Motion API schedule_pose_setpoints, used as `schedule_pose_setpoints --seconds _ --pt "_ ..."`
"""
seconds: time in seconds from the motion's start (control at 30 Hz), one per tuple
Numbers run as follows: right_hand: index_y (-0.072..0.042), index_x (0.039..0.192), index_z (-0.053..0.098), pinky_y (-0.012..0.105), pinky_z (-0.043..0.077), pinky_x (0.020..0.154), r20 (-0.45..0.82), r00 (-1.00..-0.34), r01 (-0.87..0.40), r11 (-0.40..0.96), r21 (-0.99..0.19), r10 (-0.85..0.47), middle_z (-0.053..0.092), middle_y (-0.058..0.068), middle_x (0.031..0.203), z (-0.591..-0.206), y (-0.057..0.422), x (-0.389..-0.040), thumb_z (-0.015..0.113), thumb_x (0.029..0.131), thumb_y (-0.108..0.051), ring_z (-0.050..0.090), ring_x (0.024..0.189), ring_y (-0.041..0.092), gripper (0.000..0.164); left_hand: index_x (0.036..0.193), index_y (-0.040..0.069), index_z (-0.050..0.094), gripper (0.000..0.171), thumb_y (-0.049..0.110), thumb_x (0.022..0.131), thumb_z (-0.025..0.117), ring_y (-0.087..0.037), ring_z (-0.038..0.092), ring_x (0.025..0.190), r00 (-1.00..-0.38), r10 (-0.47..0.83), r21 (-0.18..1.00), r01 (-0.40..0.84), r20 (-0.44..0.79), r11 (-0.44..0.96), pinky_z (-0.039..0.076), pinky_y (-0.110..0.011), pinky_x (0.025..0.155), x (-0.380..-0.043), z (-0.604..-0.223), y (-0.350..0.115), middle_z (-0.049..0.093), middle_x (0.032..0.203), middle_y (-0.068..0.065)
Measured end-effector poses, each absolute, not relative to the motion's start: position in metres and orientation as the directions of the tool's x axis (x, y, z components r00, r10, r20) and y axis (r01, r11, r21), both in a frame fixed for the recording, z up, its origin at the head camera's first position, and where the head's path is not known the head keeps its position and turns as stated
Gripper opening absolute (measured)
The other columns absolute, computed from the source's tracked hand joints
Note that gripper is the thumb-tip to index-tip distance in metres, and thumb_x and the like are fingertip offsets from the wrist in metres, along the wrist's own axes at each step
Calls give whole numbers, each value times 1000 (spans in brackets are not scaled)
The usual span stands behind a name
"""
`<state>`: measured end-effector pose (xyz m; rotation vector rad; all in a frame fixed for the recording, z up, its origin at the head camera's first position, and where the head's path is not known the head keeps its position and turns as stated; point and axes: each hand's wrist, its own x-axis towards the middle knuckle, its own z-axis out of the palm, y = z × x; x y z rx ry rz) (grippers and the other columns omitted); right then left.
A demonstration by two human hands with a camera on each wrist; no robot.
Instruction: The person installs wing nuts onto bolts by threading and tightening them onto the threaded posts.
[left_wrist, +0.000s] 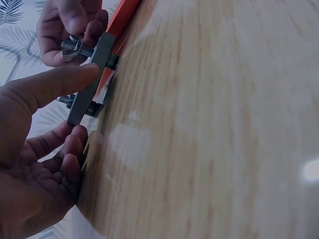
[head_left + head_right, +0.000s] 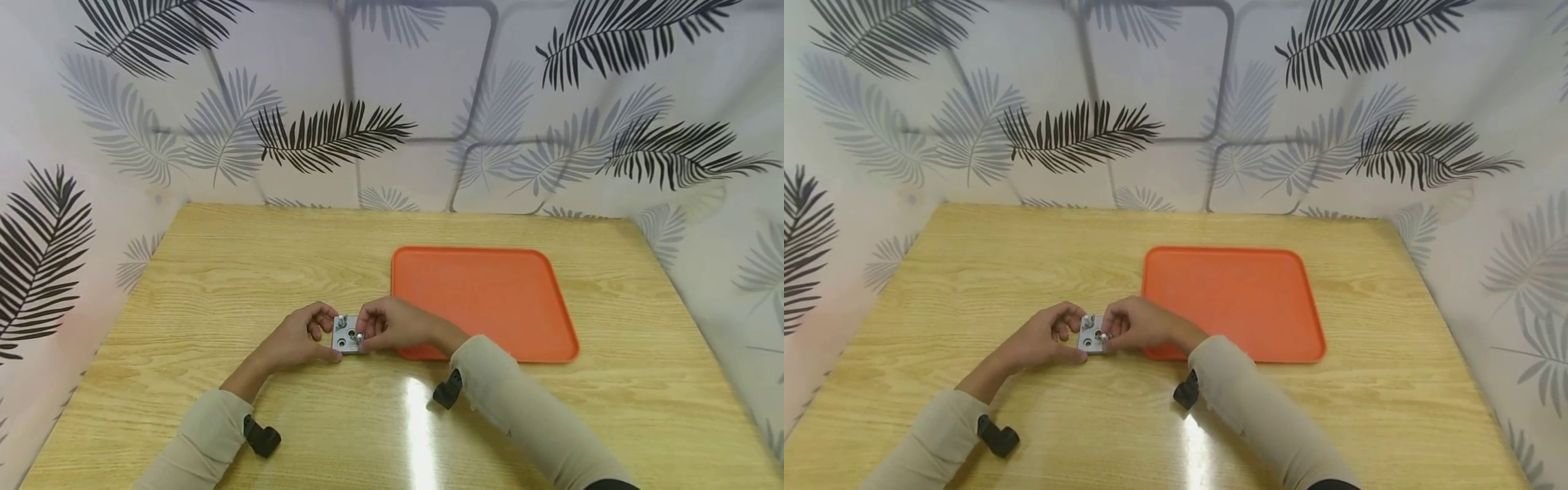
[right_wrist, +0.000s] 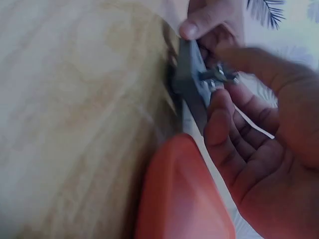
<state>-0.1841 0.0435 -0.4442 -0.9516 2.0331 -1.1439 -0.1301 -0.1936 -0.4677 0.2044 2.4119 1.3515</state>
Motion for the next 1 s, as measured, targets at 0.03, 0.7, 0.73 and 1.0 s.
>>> schedule_pose_setpoints --seconds 0.03,0.7,0.73,1.0 --pt "-3 100 66 19 48 68 -155 -562 -281 363 -888 -813 62 1 82 -444 44 -185 75 88 -11 56 73 7 17 122 7 56 61 14 72 89 -19 46 83 -922 300 845 -51 -244 532 41 -28 72 -130 -468 -194 54 102 -7" --pt "2 109 66 19 48 66 -150 -516 -288 336 -897 -843 64 6 83 -443 44 -187 67 88 1 56 71 6 21 121 7 56 60 14 72 89 -19 46 82 -924 288 844 -63 -251 532 41 -28 73 -130 -467 -193 55 102 -7" --pt "2 108 66 19 48 66 -152 -514 -291 338 -895 -844 64 6 82 -443 44 -186 68 87 1 55 71 5 20 122 7 56 60 14 72 89 -19 46 82 -924 291 846 -60 -248 531 41 -28 72 -130 -466 -193 55 102 -7" --pt "-1 99 67 18 46 64 -160 -535 -309 369 -877 -829 61 1 78 -444 42 -184 75 86 -6 54 68 4 16 121 7 56 60 12 72 89 -19 45 82 -923 291 846 -63 -251 529 40 -27 72 -130 -466 -192 54 101 -7"
